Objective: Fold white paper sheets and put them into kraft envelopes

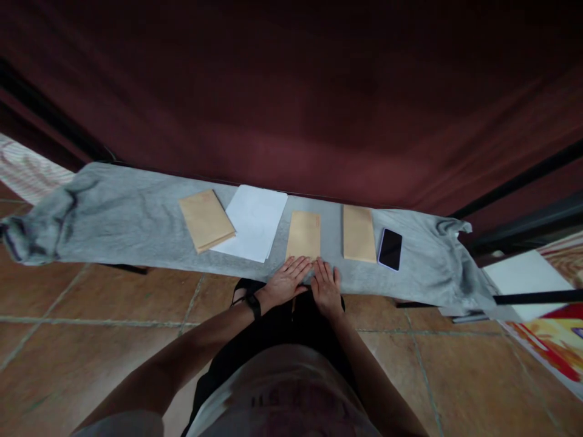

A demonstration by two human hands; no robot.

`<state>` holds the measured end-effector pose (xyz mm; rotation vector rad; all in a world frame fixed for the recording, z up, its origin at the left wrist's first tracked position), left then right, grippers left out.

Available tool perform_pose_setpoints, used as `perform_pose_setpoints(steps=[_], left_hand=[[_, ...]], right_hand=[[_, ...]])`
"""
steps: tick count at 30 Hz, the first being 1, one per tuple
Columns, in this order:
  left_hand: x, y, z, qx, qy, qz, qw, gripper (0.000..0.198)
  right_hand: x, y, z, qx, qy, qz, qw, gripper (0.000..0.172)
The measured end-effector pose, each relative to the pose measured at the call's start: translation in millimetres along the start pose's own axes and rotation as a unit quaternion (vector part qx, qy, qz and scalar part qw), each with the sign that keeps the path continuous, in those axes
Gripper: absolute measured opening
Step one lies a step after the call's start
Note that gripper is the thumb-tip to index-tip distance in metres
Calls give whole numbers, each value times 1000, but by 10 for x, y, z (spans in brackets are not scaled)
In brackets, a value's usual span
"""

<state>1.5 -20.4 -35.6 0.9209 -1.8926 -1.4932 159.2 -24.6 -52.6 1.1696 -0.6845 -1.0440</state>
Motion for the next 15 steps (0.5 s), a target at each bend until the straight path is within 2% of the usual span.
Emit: perform_pose_setpoints(steps=[8, 15], left_hand=[[-16, -47, -39, -1, 14, 24, 1000, 71], [101, -49, -53, -16, 30, -29, 999, 74]], right_hand=[[-9, -5, 51, -7, 10, 9, 1000, 53], [42, 23, 24, 14, 21, -20, 999, 54]])
Point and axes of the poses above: each hand's wrist, its own x-axis away from the middle knuckle, its own y-axis out of the back of the hand, z = x × y, the point moved 4 cm from there along -x, towards the middle knuckle, and after that the axes turned 6 degrees about z, right-handed, at the moved point
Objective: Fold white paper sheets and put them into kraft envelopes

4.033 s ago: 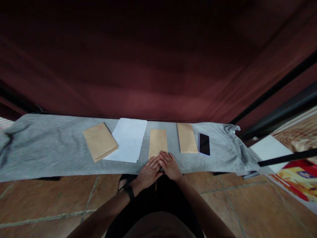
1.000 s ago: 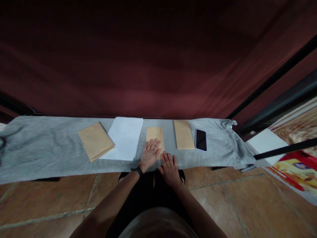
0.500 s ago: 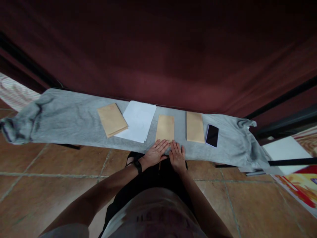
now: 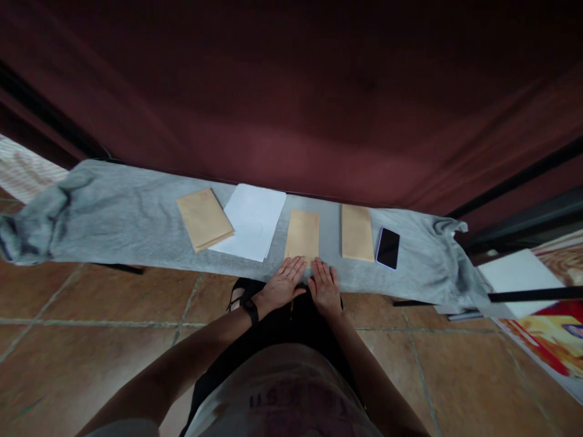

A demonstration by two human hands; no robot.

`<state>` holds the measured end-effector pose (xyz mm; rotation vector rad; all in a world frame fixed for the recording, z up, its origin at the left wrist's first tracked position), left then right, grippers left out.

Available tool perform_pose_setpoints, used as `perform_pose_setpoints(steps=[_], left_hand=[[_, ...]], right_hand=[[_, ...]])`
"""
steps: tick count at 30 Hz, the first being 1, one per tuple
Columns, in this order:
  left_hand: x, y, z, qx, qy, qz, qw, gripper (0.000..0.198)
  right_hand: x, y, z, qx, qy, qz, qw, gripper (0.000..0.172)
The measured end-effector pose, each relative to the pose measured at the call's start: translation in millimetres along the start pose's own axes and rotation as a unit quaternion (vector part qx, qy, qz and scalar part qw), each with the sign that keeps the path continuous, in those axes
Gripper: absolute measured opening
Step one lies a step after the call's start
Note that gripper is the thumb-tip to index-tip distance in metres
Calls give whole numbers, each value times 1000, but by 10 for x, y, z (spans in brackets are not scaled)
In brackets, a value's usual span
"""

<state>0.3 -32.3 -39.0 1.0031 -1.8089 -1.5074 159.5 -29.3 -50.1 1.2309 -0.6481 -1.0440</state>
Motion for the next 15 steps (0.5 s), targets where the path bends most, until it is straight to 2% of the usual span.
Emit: perform_pose_setpoints(steps=[7, 11, 15], left_hand=[[142, 86, 103, -19, 144, -75, 987, 58], [-2, 210, 171, 35, 206, -95, 973, 42], [-193, 326, 304, 144, 257, -106, 950, 34]], right_hand=[[-23, 38, -16, -29, -49, -56, 997, 49], [-146, 90, 21, -56, -105, -64, 991, 46], [-230, 130, 39, -75, -134, -64, 986, 46]])
Point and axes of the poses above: each hand's wrist, its own x-axis away from the middle knuckle, its own y-axis out of the back of the hand, z = x × y, the point moved 4 cm from there along -x, towards the middle knuckle, and after that the axes turned 6 degrees about z, right-handed, at the moved point
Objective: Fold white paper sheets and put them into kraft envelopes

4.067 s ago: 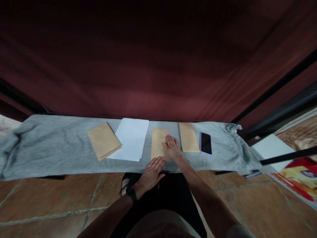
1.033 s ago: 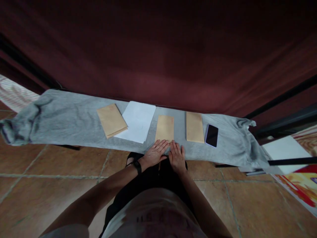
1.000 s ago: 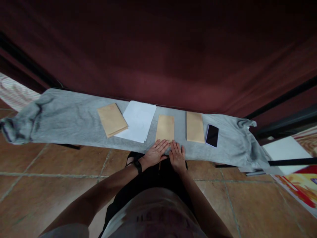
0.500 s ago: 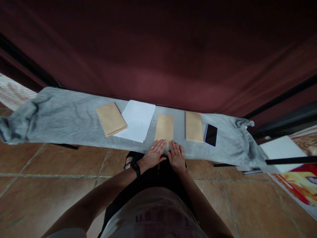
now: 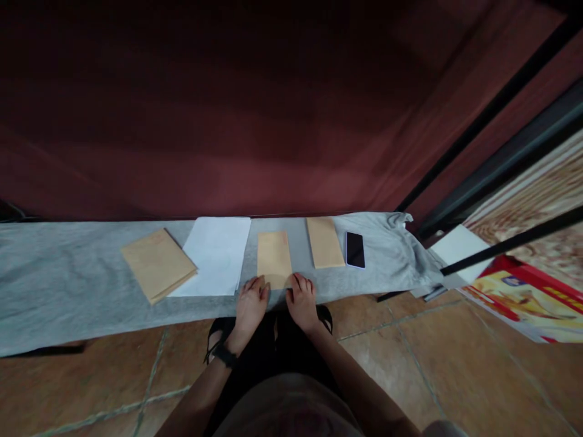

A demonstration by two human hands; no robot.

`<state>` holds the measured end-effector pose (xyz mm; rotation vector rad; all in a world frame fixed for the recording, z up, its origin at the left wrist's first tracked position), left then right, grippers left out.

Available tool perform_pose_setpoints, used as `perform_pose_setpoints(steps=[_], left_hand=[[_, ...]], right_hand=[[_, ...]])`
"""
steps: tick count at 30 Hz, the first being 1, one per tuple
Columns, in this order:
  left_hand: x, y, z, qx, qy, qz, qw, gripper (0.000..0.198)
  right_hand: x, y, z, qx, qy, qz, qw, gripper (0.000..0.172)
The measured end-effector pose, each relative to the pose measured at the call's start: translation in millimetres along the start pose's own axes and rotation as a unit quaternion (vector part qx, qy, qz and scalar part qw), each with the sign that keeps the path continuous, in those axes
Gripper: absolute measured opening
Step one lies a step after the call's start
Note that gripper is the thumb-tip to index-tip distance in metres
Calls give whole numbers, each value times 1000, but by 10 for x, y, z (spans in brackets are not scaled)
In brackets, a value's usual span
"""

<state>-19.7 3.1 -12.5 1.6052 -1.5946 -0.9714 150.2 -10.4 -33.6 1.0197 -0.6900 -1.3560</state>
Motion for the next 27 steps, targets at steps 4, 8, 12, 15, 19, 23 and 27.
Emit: perform_pose_setpoints(steps=[4, 8, 12, 15, 19, 23, 27], left_hand=[[-172, 19, 133, 130, 104, 39, 985, 33], [-255, 22, 244, 224, 163, 89, 957, 26], [-280, 41, 245, 216, 172, 104, 956, 7], [-229, -13, 225, 306, 221, 80, 923, 8], [-118, -162, 175, 458, 258, 86, 846, 11], [-26, -205, 193, 590, 253, 56, 765, 27], [31, -204, 167, 629, 238, 58, 738, 43]], right_hand=[[-33, 3, -8, -16, -19, -2, 1000, 48], [-60, -5, -18, -32, -38, -5, 999, 50], [-47, -8, -14, -48, -28, -16, 998, 52], [-13, 2, -32, -82, -18, -26, 996, 50], [11, 29, -142, -243, -64, -54, 966, 37], [11, -33, -281, -491, -185, -49, 850, 25], [23, -145, -214, -638, -255, 31, 726, 38]])
Point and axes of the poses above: each hand's wrist, its own x-axis away from the middle knuckle, its own y-axis out of the back of the hand, z = x × y, the point moved 4 cm from there along -x, towards the middle knuckle, and after that the axes turned 6 degrees about z, right-handed, at the moved point
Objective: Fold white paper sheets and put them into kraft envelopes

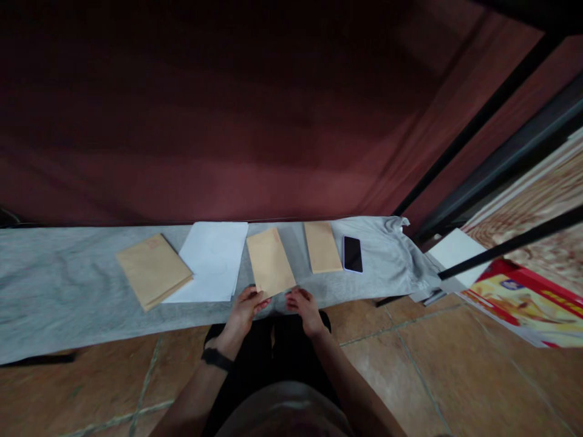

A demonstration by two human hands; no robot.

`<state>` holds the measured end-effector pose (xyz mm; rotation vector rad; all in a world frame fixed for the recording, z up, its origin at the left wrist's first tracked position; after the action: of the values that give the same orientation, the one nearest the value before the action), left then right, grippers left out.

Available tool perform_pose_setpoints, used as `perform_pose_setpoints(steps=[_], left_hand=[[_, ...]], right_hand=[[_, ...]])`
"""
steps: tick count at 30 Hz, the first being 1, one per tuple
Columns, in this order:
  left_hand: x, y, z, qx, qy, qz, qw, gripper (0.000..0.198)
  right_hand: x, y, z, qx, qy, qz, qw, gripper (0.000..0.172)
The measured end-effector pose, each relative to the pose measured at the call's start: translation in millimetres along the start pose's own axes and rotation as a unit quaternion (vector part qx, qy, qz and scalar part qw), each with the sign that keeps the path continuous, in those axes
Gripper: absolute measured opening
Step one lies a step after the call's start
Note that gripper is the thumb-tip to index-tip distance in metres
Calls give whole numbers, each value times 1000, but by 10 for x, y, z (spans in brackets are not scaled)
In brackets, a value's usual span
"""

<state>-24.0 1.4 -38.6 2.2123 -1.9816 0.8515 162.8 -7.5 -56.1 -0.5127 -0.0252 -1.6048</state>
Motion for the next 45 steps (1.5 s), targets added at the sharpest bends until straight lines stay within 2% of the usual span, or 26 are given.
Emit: perform_pose_setpoints(steps=[6, 9, 11, 13, 15, 18, 20, 22, 24, 28, 34, 38, 40, 42, 45], left_hand=[[63, -188, 82, -33, -9, 31, 999, 50], [40, -236, 88, -107, -25, 48, 993, 48], [15, -188, 15, -197, -67, 28, 978, 41], [15, -83, -129, -321, -147, -18, 935, 31], [52, 52, -277, -453, -229, -64, 859, 30], [129, 338, -369, -593, -264, -141, 748, 46], [172, 545, -345, -646, -260, -175, 696, 56], [193, 724, -287, -675, -255, -178, 669, 60], [197, 855, -243, -693, -253, -162, 655, 60], [198, 971, -280, -735, -237, -123, 623, 52], [193, 1014, -392, -777, -219, -68, 586, 39], [226, 992, -430, -787, -204, -38, 581, 55], [259, 966, -488, -779, -199, -41, 594, 58], [277, 953, -566, -762, -193, -46, 617, 52], [251, 1013, -712, -728, -163, -101, 658, 35]], right_hand=[[52, -159, -27, -94, -53, 48, 993, 51], [-17, -92, 49, -100, -52, 33, 993, 51], [-104, 37, 176, -101, -28, 1, 995, 51], [-209, 211, 351, -97, 1, -30, 995, 48], [-323, 401, 537, -88, 24, -46, 995, 44], [-481, 680, 750, -88, 48, -73, 992, 37], [-561, 817, 806, -75, 45, -80, 993, 33], [-609, 903, 802, -60, 32, -77, 995, 33], [-624, 949, 765, -50, 21, -72, 996, 34], [-598, 997, 681, -34, -2, -70, 997, 39], [-524, 1030, 566, -12, -38, -39, 998, 49], [-504, 1005, 526, 16, -22, -45, 999, 48], [-508, 980, 510, 29, -13, -51, 998, 47], [-510, 956, 488, 32, -5, -57, 998, 45], [-493, 934, 462, 40, 18, -71, 997, 43]])
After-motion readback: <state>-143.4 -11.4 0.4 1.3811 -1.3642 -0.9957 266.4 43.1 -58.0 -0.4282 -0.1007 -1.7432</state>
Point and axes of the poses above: each hand's wrist, its own x-axis away from the middle knuckle, its own y-axis out of the back of the hand, z = x × y, the point moved 4 cm from there along -x, towards the middle knuckle, and after that the axes turned 6 degrees about z, right-handed, at the moved point
